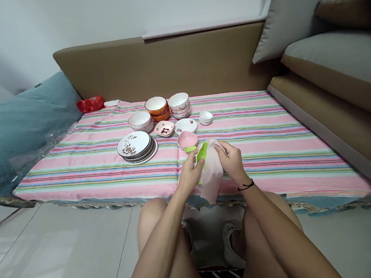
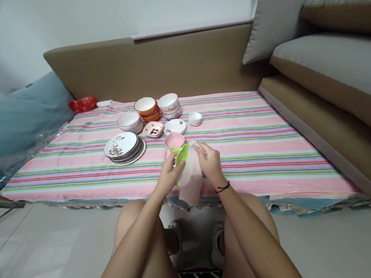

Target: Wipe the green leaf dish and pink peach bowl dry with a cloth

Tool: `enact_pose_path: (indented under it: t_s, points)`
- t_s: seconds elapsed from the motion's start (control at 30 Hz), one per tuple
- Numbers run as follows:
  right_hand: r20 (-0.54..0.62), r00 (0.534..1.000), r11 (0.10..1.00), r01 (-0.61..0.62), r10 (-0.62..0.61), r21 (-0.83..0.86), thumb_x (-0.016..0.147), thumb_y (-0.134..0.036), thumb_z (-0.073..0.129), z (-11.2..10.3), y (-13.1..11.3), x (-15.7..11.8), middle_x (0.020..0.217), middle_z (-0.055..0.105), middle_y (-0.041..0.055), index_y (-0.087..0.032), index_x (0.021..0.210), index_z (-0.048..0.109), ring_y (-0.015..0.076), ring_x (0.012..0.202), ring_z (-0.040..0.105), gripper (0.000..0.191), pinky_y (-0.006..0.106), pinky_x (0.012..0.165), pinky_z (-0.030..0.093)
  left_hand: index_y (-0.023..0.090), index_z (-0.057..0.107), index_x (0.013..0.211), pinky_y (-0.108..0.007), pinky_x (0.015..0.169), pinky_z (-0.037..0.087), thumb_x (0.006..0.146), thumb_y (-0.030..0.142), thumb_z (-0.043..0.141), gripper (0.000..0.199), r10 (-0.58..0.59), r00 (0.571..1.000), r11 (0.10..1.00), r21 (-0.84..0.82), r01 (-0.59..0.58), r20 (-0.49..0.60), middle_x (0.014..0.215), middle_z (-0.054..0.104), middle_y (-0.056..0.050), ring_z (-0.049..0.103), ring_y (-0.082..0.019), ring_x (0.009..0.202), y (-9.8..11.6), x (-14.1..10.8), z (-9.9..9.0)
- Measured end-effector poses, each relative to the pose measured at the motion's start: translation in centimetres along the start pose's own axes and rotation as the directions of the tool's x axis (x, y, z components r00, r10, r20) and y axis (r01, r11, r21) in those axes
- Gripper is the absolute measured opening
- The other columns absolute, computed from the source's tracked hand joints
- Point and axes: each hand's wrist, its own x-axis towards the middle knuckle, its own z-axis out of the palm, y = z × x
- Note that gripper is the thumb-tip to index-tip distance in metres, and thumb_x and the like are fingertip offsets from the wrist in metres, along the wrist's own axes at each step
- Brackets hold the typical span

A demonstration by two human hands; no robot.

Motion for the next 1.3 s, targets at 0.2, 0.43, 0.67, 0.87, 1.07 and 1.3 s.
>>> enact_pose_path:
  t_s: [0.2, 0.43, 0.67, 0.87, 1.07, 1.3]
  points:
    - [0.048, 0.997, 0.996, -0.058, 0.055, 0.064, 0.067, -0.034, 0.067, 0.4, 0.8, 0.2, 0.092, 0.07, 0.0058, -0.019, 0.092, 0.068, 0.0219, 0.083, 0.062, 0.029, 0.032, 0.075, 0.046, 0.017, 0.057, 0.106, -0.025, 0.068, 0.04, 0.082, 0.041, 0.053, 0.034, -0.035, 0.996, 0.998, -0.054, 0.039, 0.083, 0.085, 0.061, -0.002, 0.054, -0.015, 0.076, 0.6, -0.2, -0.1]
    - [-0.033, 0.994, 0.989, -0.103, 0.1, -0.103, 0.067, -0.049, 0.068, -0.1, 0.8, 0.6, 0.062, 0.061, -0.0009, -0.018, 0.066, 0.063, 0.0142, 0.058, 0.05, 0.031, 0.027, 0.058, 0.036, 0.019, 0.056, 0.11, -0.029, 0.078, 0.042, 0.061, 0.044, 0.076, 0.059, -0.066, 0.985, 0.997, 0.043, 0.06, 0.159, 0.099, 0.062, -0.003, 0.055, -0.019, 0.09, 0.4, -0.4, -0.1]
    - [-0.163, 0.98, 0.981, -0.14, 0.118, -0.131, 0.073, -0.047, 0.06, -0.5, 1.0, 0.9, 0.071, 0.065, 0.0032, -0.019, 0.075, 0.064, 0.0181, 0.064, 0.053, 0.028, 0.029, 0.061, 0.038, 0.019, 0.048, 0.117, -0.038, 0.096, 0.039, 0.052, 0.031, 0.082, 0.075, -0.024, 1.0, 1.0, 0.006, 0.024, 0.008, 0.126, 0.054, -0.01, 0.051, -0.026, 0.115, -0.1, 0.1, -0.4]
    - [-0.093, 0.99, 0.994, -0.105, 0.105, -0.001, 0.072, -0.039, 0.059, -0.4, 1.3, 1.0, 0.08, 0.066, 0.0054, -0.017, 0.086, 0.064, 0.0204, 0.073, 0.057, 0.027, 0.031, 0.068, 0.043, 0.021, 0.051, 0.117, -0.04, 0.098, 0.038, 0.056, 0.02, 0.079, 0.067, 0.056, 0.997, 0.998, 0.038, -0.058, 0.05, 0.122, 0.058, -0.007, 0.051, -0.027, 0.116, 0.1, 0.0, -0.5]
    - [0.004, 0.991, 0.98, -0.136, 0.137, 0.145, 0.07, -0.034, 0.06, -0.4, 1.8, 1.3, 0.092, 0.067, 0.007, -0.017, 0.092, 0.064, 0.022, 0.083, 0.059, 0.028, 0.034, 0.075, 0.045, 0.019, 0.049, 0.121, -0.038, 0.098, 0.04, 0.058, 0.02, 0.077, 0.069, 0.059, 0.992, 0.998, -0.029, -0.056, 0.114, 0.127, 0.055, -0.009, 0.053, -0.025, 0.115, -0.1, 0.0, -0.5]
    - [0.18, 0.941, 0.902, -0.327, 0.285, 0.282, 0.064, -0.044, 0.067, -0.5, 1.7, 1.3, 0.08, 0.066, 0.0039, -0.017, 0.084, 0.061, 0.0195, 0.071, 0.058, 0.033, 0.03, 0.06, 0.046, 0.022, 0.041, 0.127, -0.032, 0.084, 0.049, 0.058, 0.024, 0.077, 0.078, -0.014, 0.985, 0.954, -0.292, 0.065, 0.174, 0.13, 0.05, -0.009, 0.058, -0.02, 0.104, 0.8, -0.2, -1.1]
